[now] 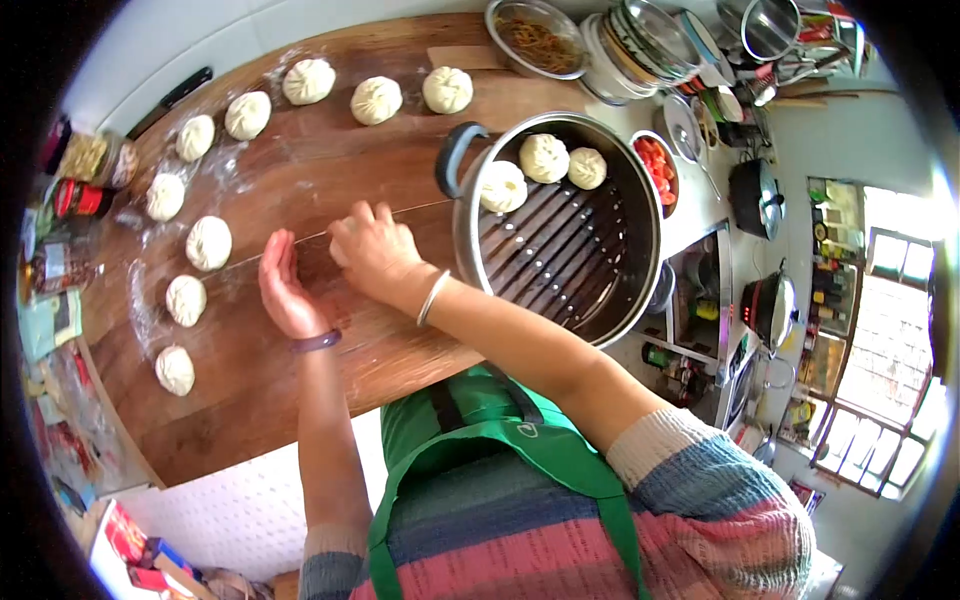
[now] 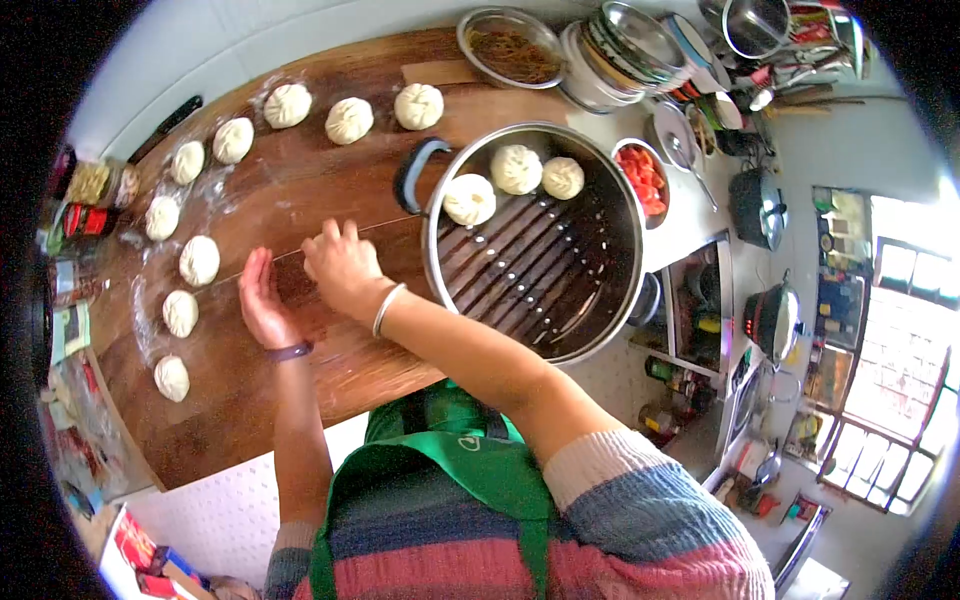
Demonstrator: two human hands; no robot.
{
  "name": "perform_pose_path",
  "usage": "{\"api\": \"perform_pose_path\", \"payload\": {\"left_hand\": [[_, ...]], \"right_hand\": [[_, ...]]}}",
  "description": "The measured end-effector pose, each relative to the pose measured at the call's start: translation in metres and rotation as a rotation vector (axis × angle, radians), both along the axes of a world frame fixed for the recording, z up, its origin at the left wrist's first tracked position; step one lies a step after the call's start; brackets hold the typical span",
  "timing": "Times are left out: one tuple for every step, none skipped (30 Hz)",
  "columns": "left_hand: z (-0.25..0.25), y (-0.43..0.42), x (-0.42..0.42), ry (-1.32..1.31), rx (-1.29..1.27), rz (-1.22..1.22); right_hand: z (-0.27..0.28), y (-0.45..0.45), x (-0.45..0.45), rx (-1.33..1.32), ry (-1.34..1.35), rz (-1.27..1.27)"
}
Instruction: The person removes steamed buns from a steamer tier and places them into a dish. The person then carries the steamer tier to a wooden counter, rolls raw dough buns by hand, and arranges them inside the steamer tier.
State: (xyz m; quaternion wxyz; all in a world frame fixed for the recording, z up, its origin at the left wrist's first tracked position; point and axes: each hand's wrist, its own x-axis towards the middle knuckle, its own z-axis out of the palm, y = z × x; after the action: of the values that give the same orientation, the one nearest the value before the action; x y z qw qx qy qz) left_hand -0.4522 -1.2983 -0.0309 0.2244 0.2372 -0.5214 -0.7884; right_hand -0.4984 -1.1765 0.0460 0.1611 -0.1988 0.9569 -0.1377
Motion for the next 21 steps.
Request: {"api": "perform_pose_path", "payload": {"left_hand": [[0.005,0.002,0.003,-0.018,0.045,-0.007],[0.009,0.003,0.007,-0.039,0.086,-0.014],[0.018,0.004,0.01,-0.099,0.115,-0.014],[0.021,0.006,0.013,-0.096,0.135,-0.02],[0.025,0.007,0.015,-0.092,0.154,-0.022],[0.027,0.008,0.018,-0.09,0.172,-0.021],[0.028,0.008,0.02,-0.075,0.161,-0.045],[0.031,0.009,0.022,-0.075,0.168,-0.053],[0.035,0.01,0.023,-0.08,0.174,-0.059],[0.037,0.011,0.026,-0.085,0.18,-0.065],[0.037,0.012,0.028,-0.088,0.176,-0.073],[0.034,0.012,0.029,-0.09,0.172,-0.082],[0.033,0.014,0.03,-0.089,0.17,-0.091],[0.031,0.015,0.03,-0.097,0.17,-0.093],[0.03,0.016,0.031,-0.106,0.171,-0.095],[0.03,0.017,0.032,-0.116,0.171,-0.097],[0.03,0.018,0.033,-0.114,0.158,-0.108],[0.031,0.017,0.036,-0.122,0.139,-0.119],[0.031,0.018,0.037,-0.122,0.129,-0.13],[0.032,0.018,0.038,-0.13,0.131,-0.113],[0.033,0.018,0.038,-0.137,0.134,-0.096]], "right_hand": [[0.004,0.006,0.003,-0.05,-0.076,-0.047],[0.004,0.014,0.003,-0.192,-0.221,-0.072],[0.004,0.026,0.005,-0.341,-0.365,-0.098],[0.014,0.036,0.005,-0.495,-0.508,-0.121],[0.029,0.052,0.012,-0.706,-0.787,-0.297],[0.046,0.071,0.017,-0.774,-0.789,-0.251],[0.055,0.089,0.025,-0.876,-0.75,-0.301],[0.081,0.109,0.026,-0.772,-0.662,-0.296],[0.089,0.13,0.03,-0.714,-0.544,-0.314],[0.088,0.15,0.034,-0.635,-0.352,-0.302],[0.083,0.166,0.036,-0.524,-0.177,-0.316],[0.082,0.179,0.037,-0.386,-0.095,-0.325],[0.076,0.185,0.037,-0.328,-0.049,-0.335],[0.067,0.191,0.036,-0.269,-0.003,-0.343],[0.056,0.191,0.035,-0.216,0.052,-0.335],[0.048,0.19,0.033,-0.178,0.053,-0.305],[0.04,0.188,0.03,-0.14,0.053,-0.272],[0.034,0.184,0.03,-0.108,0.045,-0.241],[0.031,0.18,0.03,-0.111,0.064,-0.22],[0.029,0.177,0.029,-0.097,0.055,-0.21],[0.028,0.175,0.029,-0.083,0.048,-0.2]]}}
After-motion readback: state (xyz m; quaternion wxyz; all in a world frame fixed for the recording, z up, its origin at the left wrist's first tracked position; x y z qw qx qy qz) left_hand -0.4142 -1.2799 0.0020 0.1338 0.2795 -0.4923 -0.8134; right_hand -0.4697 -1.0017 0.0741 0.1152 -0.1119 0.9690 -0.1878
